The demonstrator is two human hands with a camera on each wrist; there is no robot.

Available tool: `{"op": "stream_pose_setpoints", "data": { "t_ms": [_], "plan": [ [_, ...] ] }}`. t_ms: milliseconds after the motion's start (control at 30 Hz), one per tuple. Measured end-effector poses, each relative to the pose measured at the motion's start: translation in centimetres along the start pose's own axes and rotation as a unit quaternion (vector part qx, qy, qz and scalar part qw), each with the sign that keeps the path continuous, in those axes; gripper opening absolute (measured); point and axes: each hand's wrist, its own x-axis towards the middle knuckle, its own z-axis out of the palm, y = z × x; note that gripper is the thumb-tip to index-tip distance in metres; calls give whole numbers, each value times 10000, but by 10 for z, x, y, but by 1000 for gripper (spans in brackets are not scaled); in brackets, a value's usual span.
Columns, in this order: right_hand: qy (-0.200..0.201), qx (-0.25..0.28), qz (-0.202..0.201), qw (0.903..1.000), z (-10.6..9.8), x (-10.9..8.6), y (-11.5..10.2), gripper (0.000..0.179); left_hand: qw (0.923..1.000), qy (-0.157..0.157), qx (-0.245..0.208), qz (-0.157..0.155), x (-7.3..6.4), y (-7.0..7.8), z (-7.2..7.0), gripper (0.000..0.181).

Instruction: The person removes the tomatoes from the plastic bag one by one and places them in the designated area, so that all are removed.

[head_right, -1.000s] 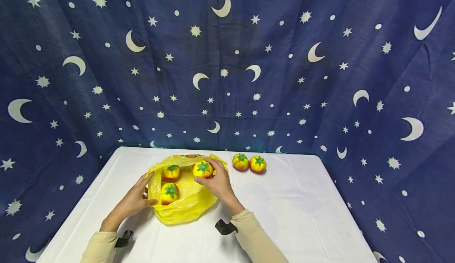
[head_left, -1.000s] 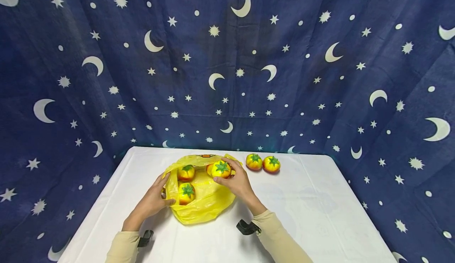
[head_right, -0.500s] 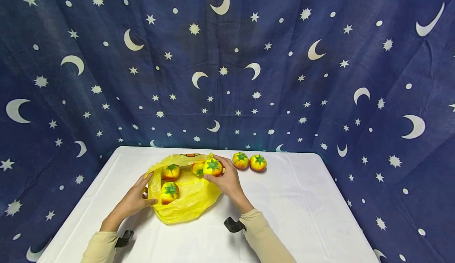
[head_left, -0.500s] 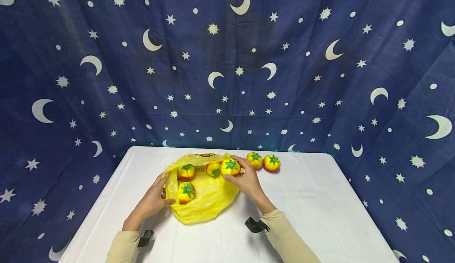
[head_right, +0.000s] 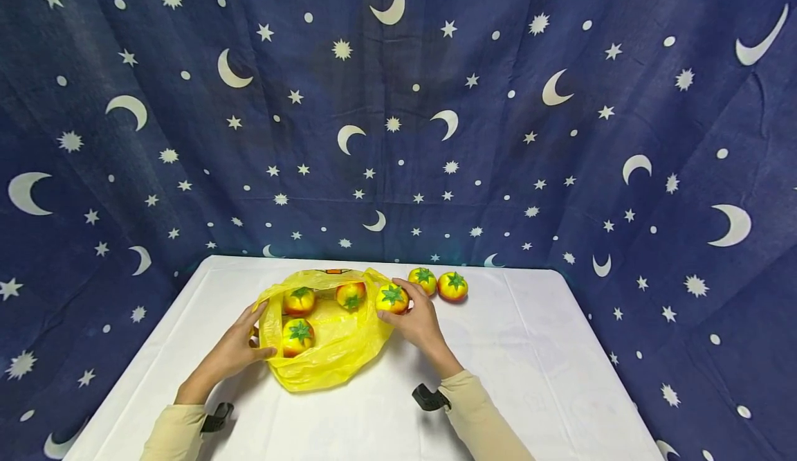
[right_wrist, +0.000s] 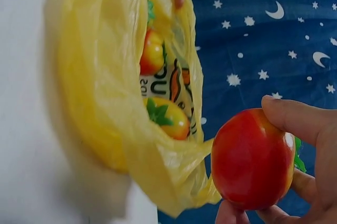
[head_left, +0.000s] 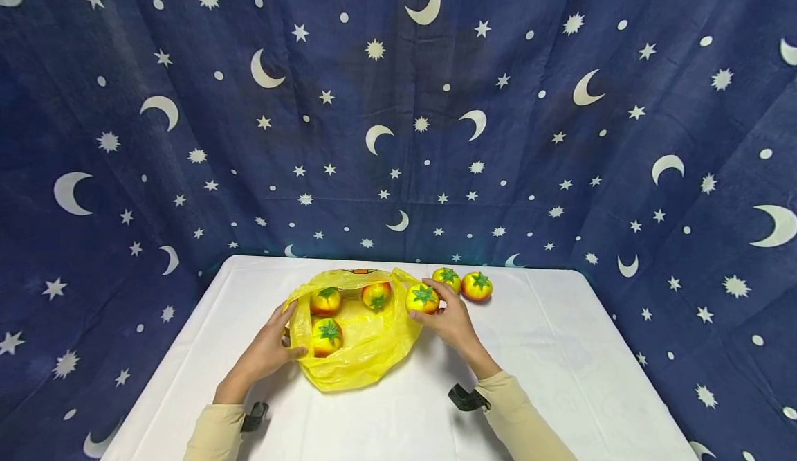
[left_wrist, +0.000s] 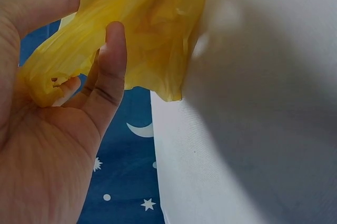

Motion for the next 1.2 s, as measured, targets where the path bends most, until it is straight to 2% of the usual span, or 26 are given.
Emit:
{"op": "stream_pose_setpoints", "data": {
  "t_ms": [567,900,1200],
  "plan": [
    [145,101,343,9993,-35,2,22,73,9999,9,33,141,3,-2,-2,102],
    [379,-255,609,9971,-56,5,29,75,9999,-20,45,97,3,-2,-3,102],
    [545,-179,737,9956,-75,6,39,75,9999,-47,47,105,3,0,-3,103]
  ]
}}
